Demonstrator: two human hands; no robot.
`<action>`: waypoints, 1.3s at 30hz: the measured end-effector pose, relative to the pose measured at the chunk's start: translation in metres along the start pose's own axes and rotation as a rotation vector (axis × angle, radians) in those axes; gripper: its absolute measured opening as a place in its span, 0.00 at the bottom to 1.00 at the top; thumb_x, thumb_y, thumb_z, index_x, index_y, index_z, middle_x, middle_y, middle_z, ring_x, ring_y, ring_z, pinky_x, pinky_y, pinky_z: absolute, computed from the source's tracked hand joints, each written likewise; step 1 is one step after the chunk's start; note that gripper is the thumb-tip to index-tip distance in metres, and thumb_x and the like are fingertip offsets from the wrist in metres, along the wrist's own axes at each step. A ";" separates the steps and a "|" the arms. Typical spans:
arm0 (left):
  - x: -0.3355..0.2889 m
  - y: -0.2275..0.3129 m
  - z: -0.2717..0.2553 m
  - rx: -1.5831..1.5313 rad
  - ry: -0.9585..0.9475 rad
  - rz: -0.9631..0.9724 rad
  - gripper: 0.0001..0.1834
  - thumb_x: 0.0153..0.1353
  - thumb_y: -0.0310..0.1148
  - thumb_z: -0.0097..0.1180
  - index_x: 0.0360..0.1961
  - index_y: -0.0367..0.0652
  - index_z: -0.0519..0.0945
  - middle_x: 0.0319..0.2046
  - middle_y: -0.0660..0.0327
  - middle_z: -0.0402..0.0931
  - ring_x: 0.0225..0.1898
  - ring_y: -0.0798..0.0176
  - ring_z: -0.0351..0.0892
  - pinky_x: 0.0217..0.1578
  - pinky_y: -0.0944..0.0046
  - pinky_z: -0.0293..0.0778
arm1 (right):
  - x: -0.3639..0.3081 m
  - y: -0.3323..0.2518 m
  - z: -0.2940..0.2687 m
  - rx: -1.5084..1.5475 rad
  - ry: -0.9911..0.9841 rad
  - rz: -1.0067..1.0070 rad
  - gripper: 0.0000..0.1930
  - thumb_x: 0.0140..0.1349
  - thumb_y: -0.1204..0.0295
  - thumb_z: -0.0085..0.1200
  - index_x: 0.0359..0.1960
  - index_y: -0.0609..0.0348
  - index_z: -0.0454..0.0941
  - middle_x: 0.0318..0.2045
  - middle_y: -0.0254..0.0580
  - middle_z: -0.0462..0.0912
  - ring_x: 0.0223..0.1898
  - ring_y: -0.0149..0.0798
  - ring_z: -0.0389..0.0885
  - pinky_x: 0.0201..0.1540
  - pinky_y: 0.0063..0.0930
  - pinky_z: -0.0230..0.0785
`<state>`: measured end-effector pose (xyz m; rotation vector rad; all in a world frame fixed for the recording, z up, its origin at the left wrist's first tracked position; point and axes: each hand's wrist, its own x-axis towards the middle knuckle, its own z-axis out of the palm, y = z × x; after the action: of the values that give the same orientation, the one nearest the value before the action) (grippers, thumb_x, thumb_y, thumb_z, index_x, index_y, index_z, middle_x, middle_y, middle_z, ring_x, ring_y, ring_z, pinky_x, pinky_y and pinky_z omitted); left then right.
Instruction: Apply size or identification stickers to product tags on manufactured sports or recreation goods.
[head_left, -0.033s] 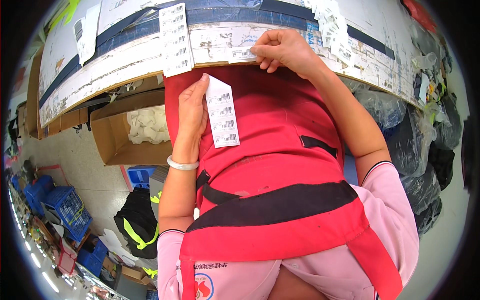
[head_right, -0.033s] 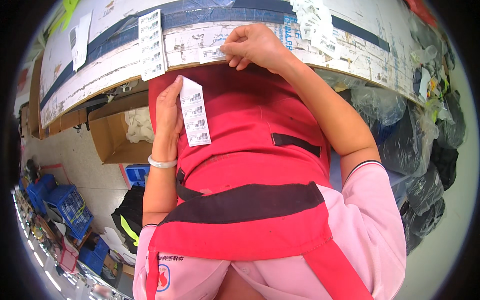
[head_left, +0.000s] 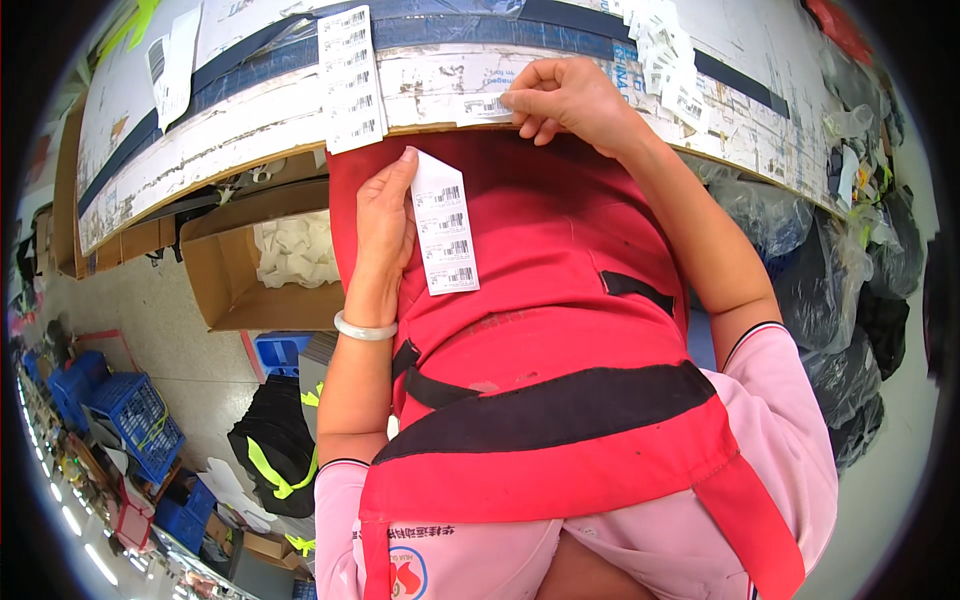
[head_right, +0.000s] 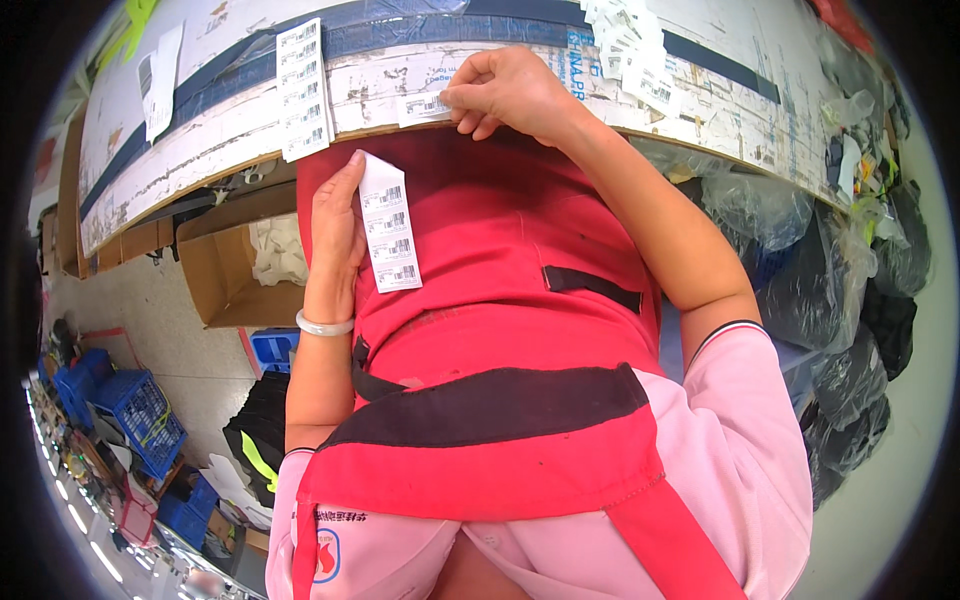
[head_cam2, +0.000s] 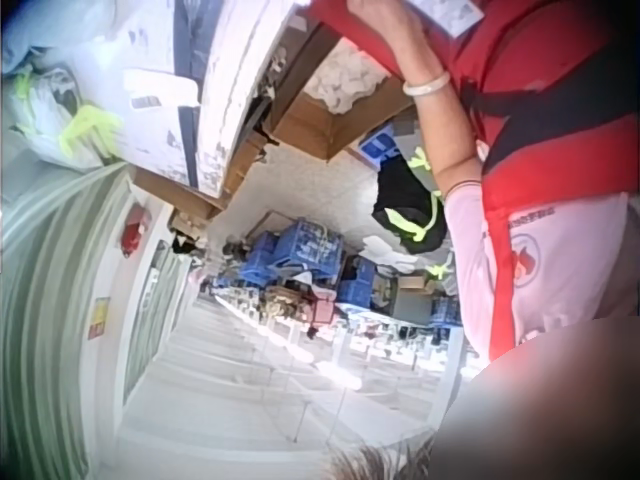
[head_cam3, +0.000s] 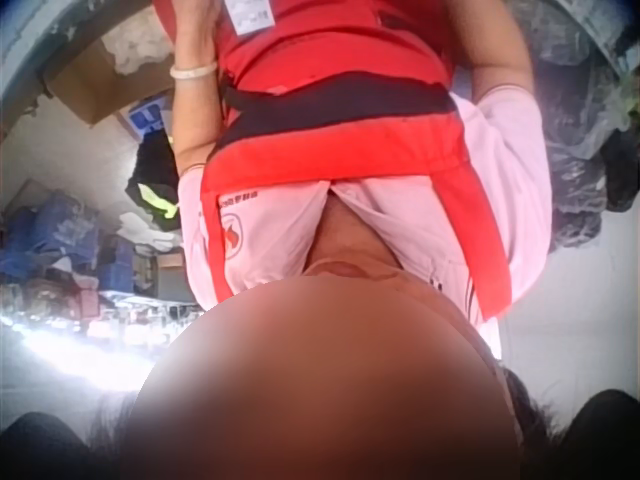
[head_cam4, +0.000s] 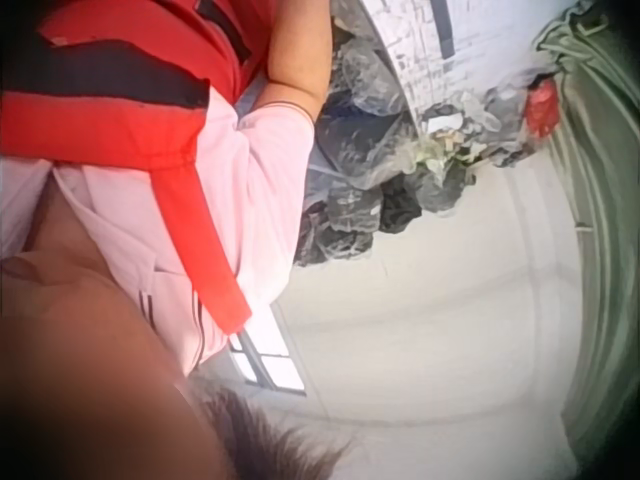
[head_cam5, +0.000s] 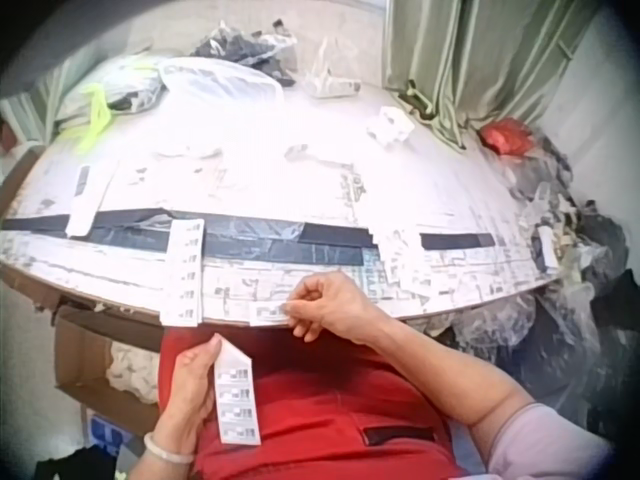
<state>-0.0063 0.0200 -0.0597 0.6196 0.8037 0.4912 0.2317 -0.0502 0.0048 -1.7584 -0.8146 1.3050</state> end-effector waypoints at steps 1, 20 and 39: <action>0.000 0.000 0.000 0.004 0.005 0.003 0.13 0.68 0.35 0.51 0.34 0.34 0.80 0.29 0.59 0.81 0.27 0.69 0.80 0.29 0.71 0.77 | 0.000 0.000 0.000 0.001 0.000 0.001 0.09 0.61 0.68 0.59 0.33 0.62 0.78 0.25 0.37 0.81 0.24 0.27 0.80 0.25 0.17 0.73; 0.000 0.000 0.001 0.032 0.042 0.006 0.13 0.67 0.35 0.52 0.34 0.35 0.80 0.27 0.61 0.80 0.26 0.71 0.78 0.27 0.72 0.75 | -0.002 -0.004 0.005 -0.039 0.018 -0.016 0.08 0.60 0.70 0.57 0.32 0.63 0.78 0.24 0.38 0.81 0.23 0.27 0.79 0.24 0.17 0.73; -0.024 0.009 0.017 0.216 -0.008 0.046 0.17 0.69 0.41 0.49 0.38 0.36 0.81 0.26 0.64 0.79 0.22 0.75 0.75 0.23 0.76 0.70 | -0.080 0.051 -0.139 -0.117 0.650 -0.100 0.11 0.56 0.65 0.63 0.27 0.60 0.79 0.19 0.31 0.78 0.22 0.23 0.76 0.24 0.17 0.66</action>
<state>-0.0087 0.0060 -0.0324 0.8404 0.8426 0.4462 0.3461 -0.1726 0.0197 -2.0323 -0.5943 0.5594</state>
